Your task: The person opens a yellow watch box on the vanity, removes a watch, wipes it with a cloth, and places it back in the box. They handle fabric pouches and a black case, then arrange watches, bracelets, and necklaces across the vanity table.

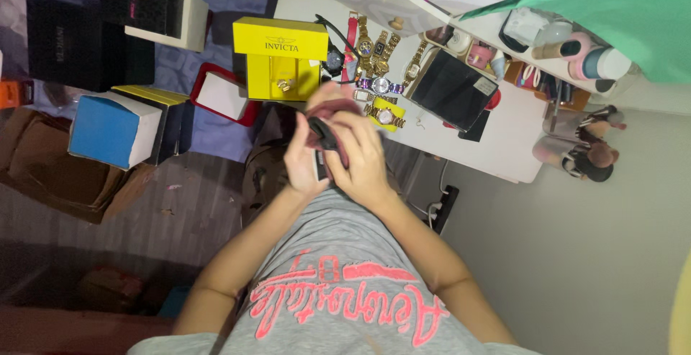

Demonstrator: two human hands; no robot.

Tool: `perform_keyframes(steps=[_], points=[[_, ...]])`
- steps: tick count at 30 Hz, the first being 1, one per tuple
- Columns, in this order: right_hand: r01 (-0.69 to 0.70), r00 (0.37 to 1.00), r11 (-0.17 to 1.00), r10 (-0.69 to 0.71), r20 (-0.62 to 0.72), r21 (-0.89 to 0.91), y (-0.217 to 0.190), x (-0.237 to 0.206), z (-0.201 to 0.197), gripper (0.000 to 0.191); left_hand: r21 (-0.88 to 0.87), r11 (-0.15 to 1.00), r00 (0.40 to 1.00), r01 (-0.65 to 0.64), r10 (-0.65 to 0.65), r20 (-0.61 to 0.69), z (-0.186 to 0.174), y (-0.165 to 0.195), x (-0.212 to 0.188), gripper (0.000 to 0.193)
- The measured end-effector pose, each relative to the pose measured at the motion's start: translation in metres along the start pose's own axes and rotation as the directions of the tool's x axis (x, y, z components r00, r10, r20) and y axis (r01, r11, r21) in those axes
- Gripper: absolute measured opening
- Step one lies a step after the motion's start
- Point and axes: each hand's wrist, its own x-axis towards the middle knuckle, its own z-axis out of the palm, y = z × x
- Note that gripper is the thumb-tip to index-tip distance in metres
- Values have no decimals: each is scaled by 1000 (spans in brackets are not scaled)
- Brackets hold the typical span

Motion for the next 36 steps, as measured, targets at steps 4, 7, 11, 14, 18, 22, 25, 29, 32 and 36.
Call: perform_keyframes(steps=[4,7,11,14,18,22,25,29,32,36], points=[[61,983,988,-84,161,139,-7,-1,-1,39,82,996,992,-40,49,-116,-10,13,5,63],[125,937,976,-175,301,179,0,-6,-8,44,-51,999,988,-18,10,-153,-30,14,6,58],[166,897,977,-206,390,134,22,-6,-9,39,-230,967,993,-107,91,-78,-69,23,11,46],[16,960,988,-58,274,151,39,-6,-12,34,-207,956,977,-207,214,13,-105,27,6,40],[-129,989,987,121,90,91,61,2,-24,30,466,871,929,-156,289,-229,-162,34,2,40],[-202,964,977,187,188,66,73,14,-14,33,886,343,872,311,267,-409,-203,36,14,37],[-148,943,986,119,311,71,75,17,8,40,985,134,900,105,408,-152,-208,36,27,31],[-204,917,974,153,368,103,81,17,29,38,990,82,863,112,487,-137,-201,42,48,24],[-173,931,982,136,340,82,88,21,41,40,987,64,821,150,548,-160,-192,48,55,23],[-103,920,993,116,376,-53,99,33,59,58,957,256,773,137,576,-265,-185,52,58,22]])
